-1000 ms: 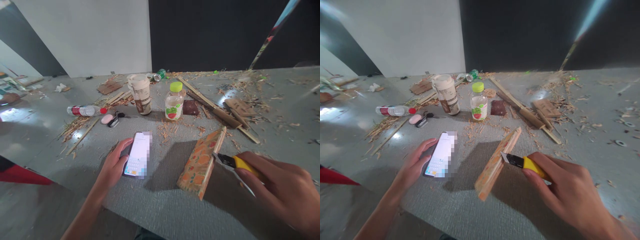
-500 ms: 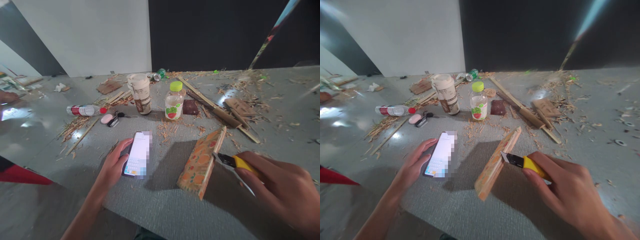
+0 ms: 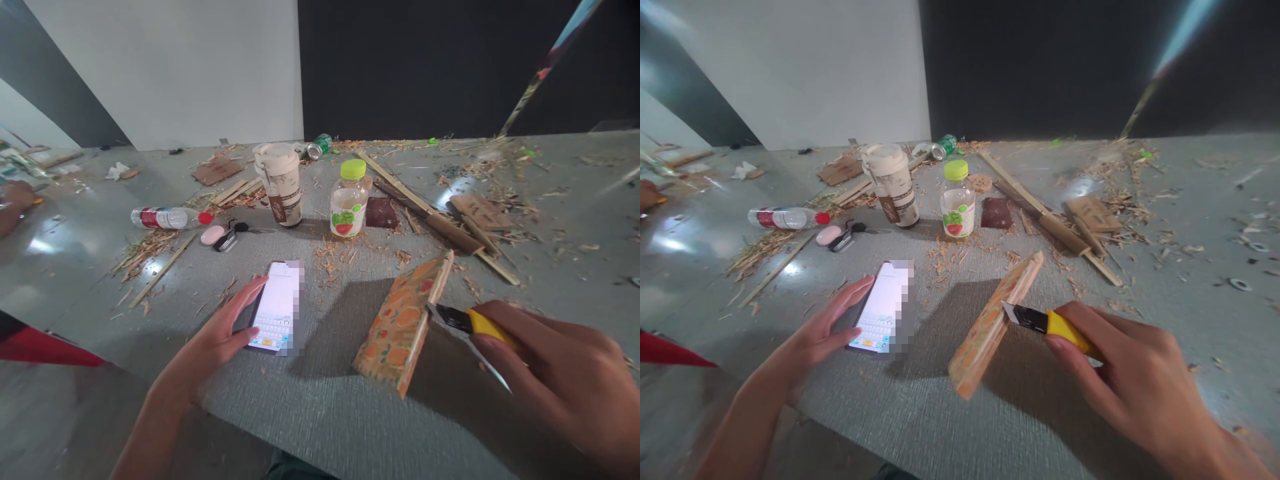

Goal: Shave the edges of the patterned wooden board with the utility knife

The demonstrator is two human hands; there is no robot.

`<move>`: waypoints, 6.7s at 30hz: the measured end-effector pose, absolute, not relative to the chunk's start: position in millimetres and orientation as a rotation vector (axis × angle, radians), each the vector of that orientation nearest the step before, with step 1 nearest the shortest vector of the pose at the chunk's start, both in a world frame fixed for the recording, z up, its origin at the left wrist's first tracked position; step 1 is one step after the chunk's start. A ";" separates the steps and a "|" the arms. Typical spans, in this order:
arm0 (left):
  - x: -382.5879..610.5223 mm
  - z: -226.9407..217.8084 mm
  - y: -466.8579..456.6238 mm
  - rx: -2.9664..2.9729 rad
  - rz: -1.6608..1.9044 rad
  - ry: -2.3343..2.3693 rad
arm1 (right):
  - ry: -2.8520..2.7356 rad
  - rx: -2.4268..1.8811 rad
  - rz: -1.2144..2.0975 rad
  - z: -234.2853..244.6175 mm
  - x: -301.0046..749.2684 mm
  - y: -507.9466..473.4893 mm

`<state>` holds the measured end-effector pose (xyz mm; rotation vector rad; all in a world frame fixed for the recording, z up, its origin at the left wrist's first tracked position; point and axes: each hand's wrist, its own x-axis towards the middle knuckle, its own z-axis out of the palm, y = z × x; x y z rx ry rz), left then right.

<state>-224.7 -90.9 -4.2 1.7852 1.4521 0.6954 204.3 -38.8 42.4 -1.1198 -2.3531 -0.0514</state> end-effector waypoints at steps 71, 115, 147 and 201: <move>-166.7 16.5 -43.8 2.281 0.160 1.931 | -2.358 -1.077 -0.024 45.3 204.0 -36.6; -203.1 1.3 -41.3 2.023 0.603 1.916 | -2.293 -1.169 0.102 34.8 211.3 -37.5; -208.8 5.6 -42.8 1.903 0.599 1.907 | -2.346 -1.112 0.008 38.3 208.7 -37.3; -226.0 10.2 -97.5 2.068 0.364 1.499 | -2.346 -1.085 -0.035 41.0 208.7 -36.8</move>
